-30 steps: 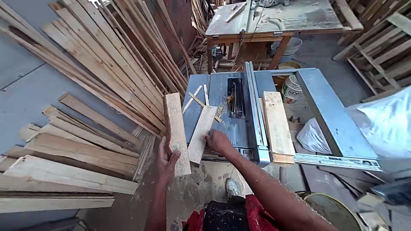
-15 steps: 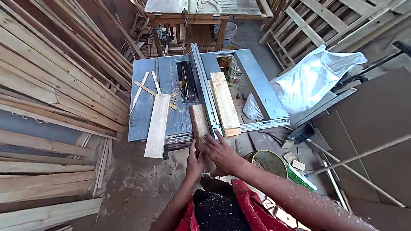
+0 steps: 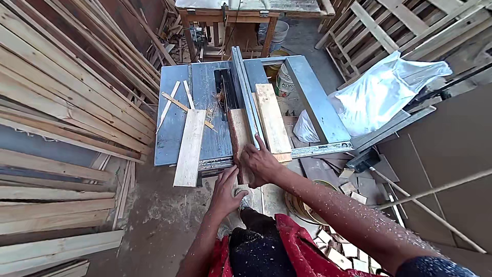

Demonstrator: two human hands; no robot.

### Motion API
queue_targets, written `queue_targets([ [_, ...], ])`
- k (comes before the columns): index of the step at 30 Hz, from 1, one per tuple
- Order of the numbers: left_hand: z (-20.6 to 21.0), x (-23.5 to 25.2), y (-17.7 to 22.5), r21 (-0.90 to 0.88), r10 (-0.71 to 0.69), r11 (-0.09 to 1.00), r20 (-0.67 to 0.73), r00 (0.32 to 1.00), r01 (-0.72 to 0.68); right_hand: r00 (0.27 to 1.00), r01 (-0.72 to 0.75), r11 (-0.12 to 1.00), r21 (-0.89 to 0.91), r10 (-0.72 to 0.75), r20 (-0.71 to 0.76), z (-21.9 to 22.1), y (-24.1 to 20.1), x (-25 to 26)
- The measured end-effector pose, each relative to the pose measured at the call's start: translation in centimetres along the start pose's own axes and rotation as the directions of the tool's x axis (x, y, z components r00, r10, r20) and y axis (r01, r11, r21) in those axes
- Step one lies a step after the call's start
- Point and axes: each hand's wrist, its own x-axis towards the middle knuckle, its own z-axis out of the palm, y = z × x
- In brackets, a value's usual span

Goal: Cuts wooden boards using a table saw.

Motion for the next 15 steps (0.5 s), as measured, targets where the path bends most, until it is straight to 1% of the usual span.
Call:
queue_targets([
  [3,0.2,0.4,0.9,0.109,0.092,0.991,-0.127,0.988,-0.078,1.0,-0.009,1.0,0.006,0.009,0.013,0.1,0.7,0.6],
  [6,-0.4,2.1,1.4,0.203,0.127,0.975,-0.165,0.978,-0.093,0.999,-0.035,0.999,0.023,0.035,0.013,-0.2,1.9,1.8],
  [9,-1.4,4.1,2.1,0.224,0.055,0.974,-0.163,0.985,-0.017,0.996,-0.076,0.996,0.034,0.075,0.051,-0.6,3.1,3.3],
  [11,-2.1,6.1,2.3,0.234,0.024,0.972,-0.166,0.986,0.016,0.991,-0.111,0.994,-0.004,0.111,0.078,-1.0,3.8,4.6],
  [13,-2.4,8.2,2.2,0.241,0.016,0.97,-0.207,0.978,0.035,0.984,-0.132,0.99,-0.054,0.138,0.115,-1.3,4.5,6.0],
  [15,-2.9,10.1,2.2,0.236,0.01,0.97,-0.272,0.962,0.057,0.985,-0.127,0.99,-0.06,0.133,0.107,-1.6,6.1,7.7],
])
